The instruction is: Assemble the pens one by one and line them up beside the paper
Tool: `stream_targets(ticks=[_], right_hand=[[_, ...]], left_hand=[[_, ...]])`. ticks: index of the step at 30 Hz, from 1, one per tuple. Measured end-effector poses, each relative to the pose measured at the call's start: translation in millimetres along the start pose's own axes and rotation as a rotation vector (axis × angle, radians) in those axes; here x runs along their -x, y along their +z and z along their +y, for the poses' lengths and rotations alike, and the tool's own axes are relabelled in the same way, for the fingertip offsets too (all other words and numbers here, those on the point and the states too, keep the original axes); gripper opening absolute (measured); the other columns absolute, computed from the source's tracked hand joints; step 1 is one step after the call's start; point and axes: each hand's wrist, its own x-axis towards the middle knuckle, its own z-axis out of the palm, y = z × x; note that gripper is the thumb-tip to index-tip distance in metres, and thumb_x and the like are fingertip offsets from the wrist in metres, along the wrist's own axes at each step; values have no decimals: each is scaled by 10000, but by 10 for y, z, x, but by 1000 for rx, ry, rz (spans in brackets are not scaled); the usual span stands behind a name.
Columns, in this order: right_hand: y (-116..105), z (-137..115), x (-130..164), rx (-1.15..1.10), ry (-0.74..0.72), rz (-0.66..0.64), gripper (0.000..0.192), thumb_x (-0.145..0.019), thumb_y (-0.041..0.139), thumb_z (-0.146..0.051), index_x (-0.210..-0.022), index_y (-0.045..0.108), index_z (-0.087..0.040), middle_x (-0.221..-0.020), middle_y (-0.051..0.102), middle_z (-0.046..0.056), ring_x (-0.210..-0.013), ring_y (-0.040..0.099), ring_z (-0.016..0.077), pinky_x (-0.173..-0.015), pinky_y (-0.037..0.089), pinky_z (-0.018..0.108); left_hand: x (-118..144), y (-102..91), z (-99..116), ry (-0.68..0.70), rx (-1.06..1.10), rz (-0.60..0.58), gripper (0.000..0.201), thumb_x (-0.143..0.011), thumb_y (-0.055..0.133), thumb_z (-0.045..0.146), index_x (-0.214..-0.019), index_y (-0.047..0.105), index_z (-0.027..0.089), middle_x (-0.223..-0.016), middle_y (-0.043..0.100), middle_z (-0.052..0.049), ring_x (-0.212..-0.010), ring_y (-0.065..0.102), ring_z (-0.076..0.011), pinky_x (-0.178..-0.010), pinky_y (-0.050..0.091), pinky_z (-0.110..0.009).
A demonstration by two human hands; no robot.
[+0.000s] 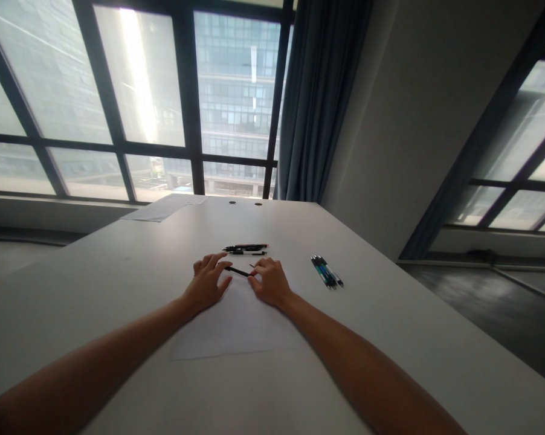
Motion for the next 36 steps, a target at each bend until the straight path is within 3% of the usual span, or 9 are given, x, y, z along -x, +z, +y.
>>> stream_targets(ticks=[6,10,13,21,26,30,33,36], right_hand=[[-20,-4,1,-20,-1,16,139,-790,650,-200,-915,711,-184,-1002,672,69,-979,567,221,-871,360,364],[-34,18,-16,-25,71,62,255,-744,502,-39,-854,690,-172,-953,677,52,-958,567,200,-855,344,348],[-36,20,-18,-13,94,72,252,-747,482,-45,-826,682,-175,-940,677,52,-951,564,199,-852,339,347],[-17,-20,15,14,-7,-51,77,-792,654,-212,-840,709,-188,-992,664,64,-980,556,221,-859,373,363],[-49,-44,18,-69,-106,41,97,-849,616,-181,-908,693,-187,-989,663,67,-960,569,208,-876,391,372],[-82,-97,15,-133,-198,109,168,-929,538,-273,-964,684,-199,-1001,659,81,-958,574,207,-869,408,364],[-81,-75,-3,-115,-146,178,228,-967,469,-297,-1005,669,-193,-1006,657,86,-972,571,207,-867,405,351],[-58,26,-26,-4,26,213,213,-957,466,-243,-949,669,-177,-1000,647,82,-978,557,211,-859,384,357]], left_hand=[[7,37,-28,-21,47,-3,335,-817,617,220,-1149,581,204,-1359,499,-126,-1225,439,-322,-944,408,-509],[-4,58,-66,43,99,11,301,-820,608,201,-1120,591,189,-1329,518,-125,-1223,443,-305,-994,428,-496],[-12,56,-77,95,122,-1,277,-833,585,182,-1110,601,184,-1305,547,-118,-1217,467,-286,-1001,454,-470],[-22,14,-51,127,106,-74,239,-873,550,196,-1096,636,193,-1258,616,-92,-1180,532,-254,-1008,446,-459],[-38,-31,-45,227,111,-77,293,-926,529,273,-1206,594,215,-1268,621,-82,-1174,539,-235,-1056,388,-455],[-43,-57,-26,244,105,-116,315,-983,421,294,-1265,547,231,-1110,665,-75,-1035,591,-215,-942,458,-397],[-40,-65,-15,208,93,-139,313,-995,369,263,-1257,537,231,-1022,659,-66,-959,602,-207,-858,488,-351],[-37,-67,-17,178,101,-134,299,-990,350,223,-1219,542,222,-1039,654,-69,-960,605,-202,-845,495,-334]])
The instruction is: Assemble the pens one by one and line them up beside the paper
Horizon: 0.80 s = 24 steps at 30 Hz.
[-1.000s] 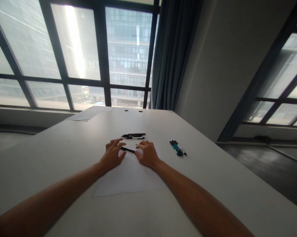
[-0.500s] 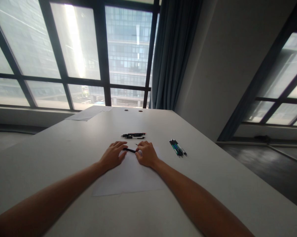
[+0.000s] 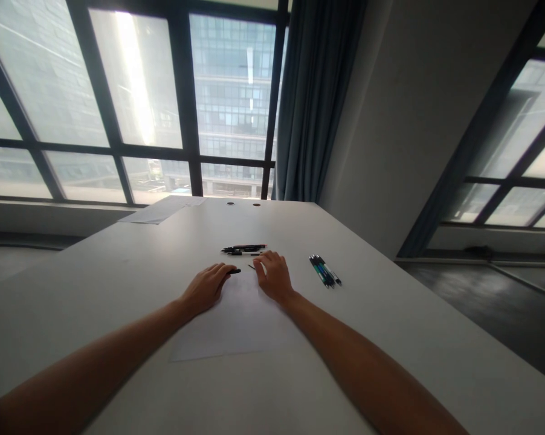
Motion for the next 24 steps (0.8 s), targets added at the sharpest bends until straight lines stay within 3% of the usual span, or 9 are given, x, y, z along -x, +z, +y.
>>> stream_targets(ticks=[3,10,18,24], right_hand=[[31,105,-4,149,107,-85,113,-869,575,-196,-871,685,-169,-988,636,83,-961,539,226,-835,369,366],[56,127,8,255,148,-206,102,-827,619,-174,-760,695,-171,-968,634,100,-952,520,243,-787,356,363],[75,108,2,220,131,-192,113,-869,558,-141,-786,625,-178,-932,634,88,-907,530,227,-751,333,337],[54,41,-8,115,127,-131,139,-921,443,-119,-881,563,-175,-813,646,45,-767,552,184,-810,322,318]], left_hand=[[3,9,-12,7,3,2,278,-978,361,198,-1183,548,203,-1044,656,-76,-953,610,-205,-853,497,-343],[4,25,-12,-1,3,-10,283,-938,387,144,-1153,563,195,-1036,665,-85,-952,615,-218,-853,500,-368],[8,7,-4,-31,-41,-34,530,-854,419,67,-1354,462,237,-1076,662,-74,-963,625,-215,-846,500,-367],[9,-2,10,-146,-85,-6,401,-879,408,100,-1256,507,193,-1120,652,-90,-957,628,-232,-846,498,-384]])
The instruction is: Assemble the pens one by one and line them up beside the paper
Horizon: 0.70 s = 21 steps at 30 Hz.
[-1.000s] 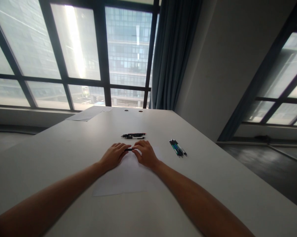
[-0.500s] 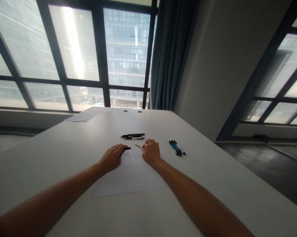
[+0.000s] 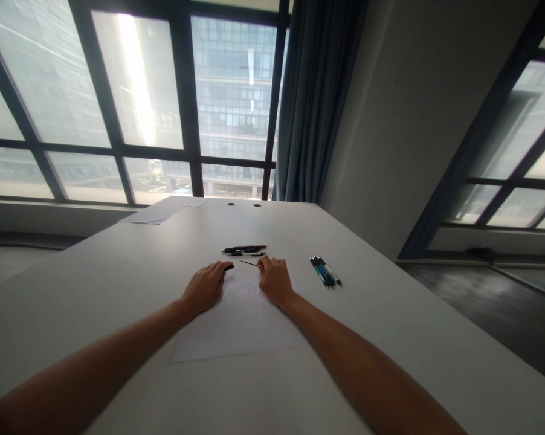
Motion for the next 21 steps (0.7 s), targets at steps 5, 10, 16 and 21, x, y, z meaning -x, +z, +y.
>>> stream_targets(ticks=[5,10,16,21], right_hand=[[-9,-13,12,-24,-36,0,150,-914,428,-110,-864,552,-179,-818,647,43,-765,558,181,-815,324,308],[-10,0,17,-46,-50,9,149,-903,427,-113,-854,549,-183,-814,645,41,-765,555,184,-815,330,313],[-17,-5,17,-68,-51,15,151,-905,423,-118,-848,547,-183,-815,644,43,-768,557,186,-812,329,318],[-23,-14,19,-72,-41,16,157,-907,419,-117,-837,543,-184,-816,644,41,-772,557,184,-814,328,316]], left_hand=[[-7,-13,25,-54,2,7,262,-947,384,210,-1153,543,175,-1065,668,-102,-948,637,-237,-841,496,-389],[-15,-11,39,-97,-7,-11,243,-974,393,300,-1105,549,169,-1019,682,-102,-917,648,-243,-800,497,-381],[-16,-2,33,-104,-23,-13,242,-972,413,313,-1121,540,170,-1007,687,-96,-911,651,-240,-790,491,-371],[-16,-20,41,-105,-12,-16,241,-968,422,306,-1121,545,165,-993,687,-98,-911,650,-242,-794,491,-378]])
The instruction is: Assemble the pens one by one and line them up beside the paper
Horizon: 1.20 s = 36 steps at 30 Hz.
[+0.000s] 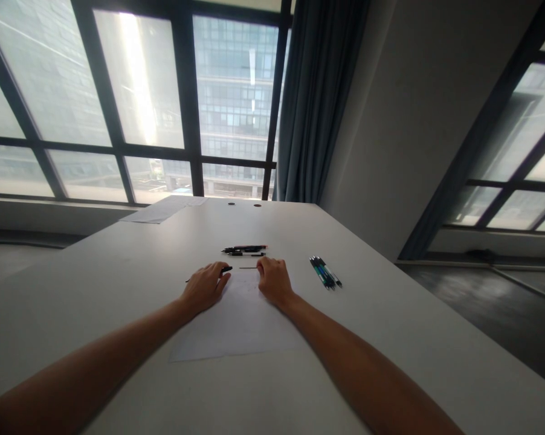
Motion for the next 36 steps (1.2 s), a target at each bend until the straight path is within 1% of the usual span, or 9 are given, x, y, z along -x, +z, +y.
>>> stream_targets(ticks=[6,10,15,20,22,26,30,32,36], right_hand=[[13,-1,5,-14,-7,11,158,-912,418,-114,-837,542,-179,-813,637,36,-763,552,178,-814,327,318],[15,-14,6,-34,-51,20,151,-909,433,-114,-836,547,-179,-821,647,41,-771,557,179,-815,328,322],[10,-29,21,-95,-179,29,129,-889,472,-106,-878,580,-176,-863,665,54,-807,579,190,-827,344,338],[-12,-46,40,-133,-352,-5,255,-859,455,-38,-973,628,-185,-924,685,68,-889,591,206,-836,366,356],[-14,-56,42,-150,-396,-14,267,-874,459,-44,-996,644,-192,-926,702,63,-876,598,204,-839,371,364],[3,-71,38,-171,-354,34,167,-918,522,-146,-1019,650,-184,-902,717,63,-832,608,197,-846,385,368],[5,-77,38,-122,-301,66,71,-898,587,-210,-867,642,-177,-894,689,64,-867,591,207,-835,378,368],[-1,-84,43,-108,-326,49,103,-909,576,-222,-840,639,-179,-891,674,61,-863,582,200,-823,373,364],[-12,-113,53,-108,-401,-8,96,-905,558,-200,-907,651,-181,-939,667,63,-873,576,197,-819,370,365]], left_hand=[[0,9,-10,26,12,4,229,-964,427,293,-1105,552,163,-1007,683,-101,-903,644,-241,-797,488,-386],[-8,29,-27,55,9,0,222,-969,419,297,-1084,560,170,-1034,676,-92,-930,634,-241,-816,478,-388],[-7,18,-25,70,5,-16,195,-965,426,275,-1051,570,176,-1010,670,-78,-937,624,-238,-815,468,-380],[3,14,-30,101,16,9,186,-961,427,264,-1026,578,176,-980,664,-77,-921,613,-236,-805,459,-380],[5,20,-38,133,20,18,186,-959,427,257,-1024,581,175,-970,660,-75,-916,608,-233,-806,456,-378],[2,30,-48,224,34,24,182,-954,432,245,-1029,583,177,-964,656,-68,-914,598,-224,-813,450,-372],[-4,22,-45,253,46,36,177,-955,433,239,-1013,588,177,-948,655,-66,-895,596,-218,-798,447,-365],[-4,17,-43,261,55,37,173,-955,437,239,-1010,590,178,-943,656,-64,-890,597,-217,-792,445,-363],[-2,17,-44,277,73,44,159,-951,456,238,-1018,592,187,-947,660,-58,-893,598,-212,-790,443,-355]])
